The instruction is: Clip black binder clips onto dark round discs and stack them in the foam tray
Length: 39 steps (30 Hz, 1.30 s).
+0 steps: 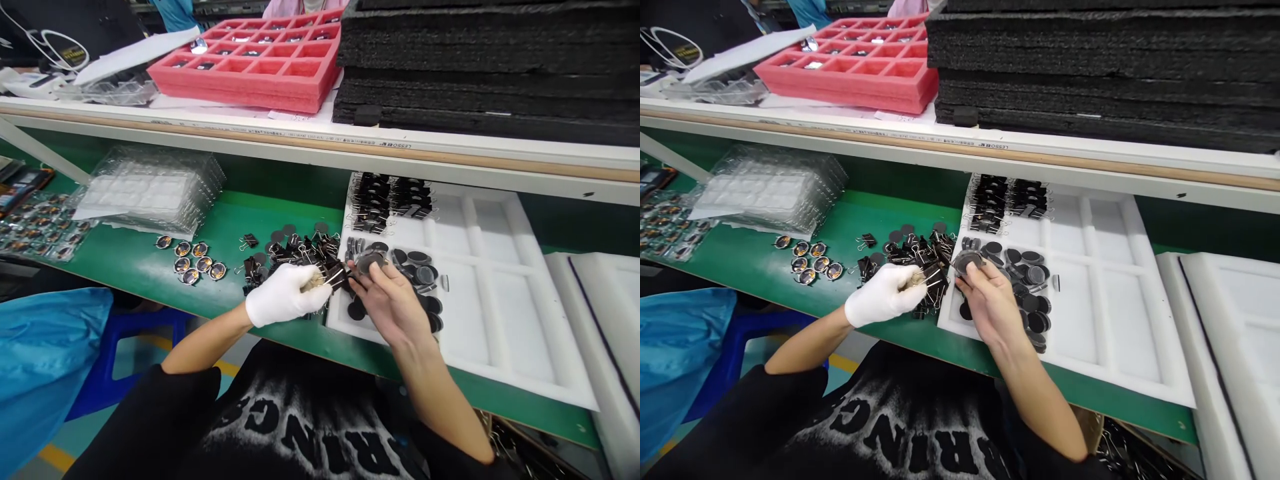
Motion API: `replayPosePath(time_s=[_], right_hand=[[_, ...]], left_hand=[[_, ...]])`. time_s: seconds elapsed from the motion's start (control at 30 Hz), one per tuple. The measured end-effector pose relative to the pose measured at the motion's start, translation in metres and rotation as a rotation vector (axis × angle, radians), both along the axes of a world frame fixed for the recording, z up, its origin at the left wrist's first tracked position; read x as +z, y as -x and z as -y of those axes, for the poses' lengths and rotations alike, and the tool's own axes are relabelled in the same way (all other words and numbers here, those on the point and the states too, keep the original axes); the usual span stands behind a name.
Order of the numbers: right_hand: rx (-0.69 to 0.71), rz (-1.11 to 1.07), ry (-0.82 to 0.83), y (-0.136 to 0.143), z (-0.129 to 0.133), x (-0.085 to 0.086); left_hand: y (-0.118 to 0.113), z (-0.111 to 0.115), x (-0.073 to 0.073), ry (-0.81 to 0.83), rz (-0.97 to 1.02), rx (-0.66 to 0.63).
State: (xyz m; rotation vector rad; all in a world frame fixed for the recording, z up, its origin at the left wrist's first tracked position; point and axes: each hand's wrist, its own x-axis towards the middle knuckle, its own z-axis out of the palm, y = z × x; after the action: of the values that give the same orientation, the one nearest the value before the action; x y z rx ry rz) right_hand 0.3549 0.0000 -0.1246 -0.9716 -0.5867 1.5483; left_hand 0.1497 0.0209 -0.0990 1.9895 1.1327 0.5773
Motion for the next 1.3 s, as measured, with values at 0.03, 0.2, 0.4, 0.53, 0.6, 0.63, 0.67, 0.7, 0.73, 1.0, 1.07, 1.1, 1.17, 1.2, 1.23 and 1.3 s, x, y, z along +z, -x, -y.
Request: replayPosePath(time_s=[0.03,0.2,0.4,0.53,0.6,0.63,0.67,0.7,0.73,1.0,1.07,1.1,1.17,1.2,1.23,1.3], right_hand=[[-0.025,-0.069,0.029,0.005,0.0,-0.001],[-0.077,-0.206,0.059,0.025,0.006,-0.008],[-0.146,-0.102,0.013,0.032,0.01,-0.019],[-0.146,-0.074,0.013,0.034,0.011,-0.02],[-0.174,-0.088,0.003,0.031,0.011,-0.018],[-0.2,-0.11,0.003,0.029,0.011,-0.016],[-0.229,-0.141,0.009,0.026,0.01,-0.014],[-0.257,-0.174,0.02,0.023,0.009,-0.011],[-0.274,-0.205,0.032,0.021,0.008,-0.009],[-0.074,-0.206,0.028,0.027,0.005,-0.008],[0.042,-0.075,-0.015,0.031,0.006,-0.008],[0.095,0.005,-0.06,0.033,0.006,-0.007],[0.188,0.143,-0.186,0.036,0.004,-0.005],[0.232,0.194,-0.252,0.036,0.003,-0.004],[0.268,0.235,-0.308,0.036,0.002,-0.004],[0.315,0.289,-0.369,0.033,0.001,-0.005]], left_hand=[[-0.002,0.002,-0.002,0.039,0.02,-0.001],[-0.006,0.009,-0.013,0.12,0.07,0.05],[-0.007,0.011,-0.027,0.179,0.069,0.072],[-0.002,0.014,-0.021,0.122,0.014,0.022],[0.011,0.009,-0.009,0.069,-0.013,-0.074],[0.021,0.003,-0.002,0.021,-0.035,-0.077],[0.034,-0.006,0.005,-0.042,-0.086,-0.02],[0.049,-0.018,0.01,-0.102,-0.169,0.085],[0.065,-0.032,0.013,-0.163,-0.306,0.241],[0.133,-0.104,-0.026,0.072,-0.675,0.414],[0.12,-0.09,-0.024,-0.036,-0.481,0.411],[0.11,-0.078,-0.019,-0.093,-0.376,0.387],[0.086,-0.051,-0.003,-0.165,-0.219,0.256],[0.075,-0.037,0.005,-0.174,-0.185,0.15],[0.065,-0.025,0.012,-0.192,-0.169,0.055],[0.049,-0.007,0.021,-0.246,-0.155,-0.117]])
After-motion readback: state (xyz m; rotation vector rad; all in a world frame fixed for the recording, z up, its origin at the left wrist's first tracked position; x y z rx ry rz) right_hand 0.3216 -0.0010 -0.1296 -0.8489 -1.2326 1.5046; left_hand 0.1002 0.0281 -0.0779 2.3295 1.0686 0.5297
